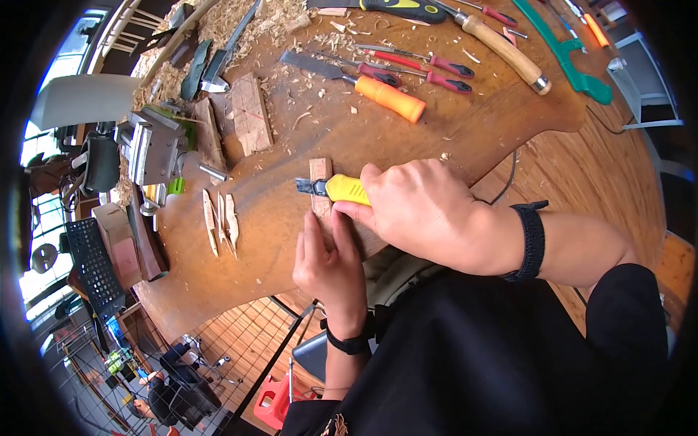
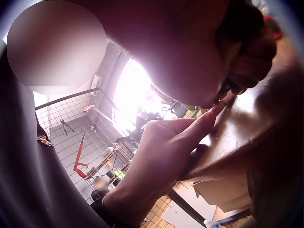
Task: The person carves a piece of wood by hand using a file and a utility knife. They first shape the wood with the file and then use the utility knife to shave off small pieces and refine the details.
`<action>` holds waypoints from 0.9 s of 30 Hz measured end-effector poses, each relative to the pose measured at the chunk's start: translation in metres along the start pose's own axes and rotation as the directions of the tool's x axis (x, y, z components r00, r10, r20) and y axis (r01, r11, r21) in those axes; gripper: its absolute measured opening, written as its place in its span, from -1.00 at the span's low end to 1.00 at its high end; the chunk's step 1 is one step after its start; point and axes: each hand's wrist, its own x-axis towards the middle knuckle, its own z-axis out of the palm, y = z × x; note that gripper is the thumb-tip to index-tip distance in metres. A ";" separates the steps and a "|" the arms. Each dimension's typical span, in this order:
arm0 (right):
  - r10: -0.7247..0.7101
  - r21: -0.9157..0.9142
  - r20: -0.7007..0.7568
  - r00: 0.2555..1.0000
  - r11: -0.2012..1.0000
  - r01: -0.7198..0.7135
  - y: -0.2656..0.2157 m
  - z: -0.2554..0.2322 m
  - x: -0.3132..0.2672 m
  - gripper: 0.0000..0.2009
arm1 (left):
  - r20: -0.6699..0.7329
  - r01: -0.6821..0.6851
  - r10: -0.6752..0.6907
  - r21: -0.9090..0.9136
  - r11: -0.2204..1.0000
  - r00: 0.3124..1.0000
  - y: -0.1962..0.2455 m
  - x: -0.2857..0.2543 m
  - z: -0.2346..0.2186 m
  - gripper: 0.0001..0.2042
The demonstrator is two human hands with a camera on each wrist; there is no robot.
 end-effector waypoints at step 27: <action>0.053 0.191 0.029 0.998 0.980 -0.057 0.027 -0.010 -0.020 -0.48 | 0.037 0.016 -0.014 -0.052 0.999 0.999 0.008 -0.006 -0.007 -0.64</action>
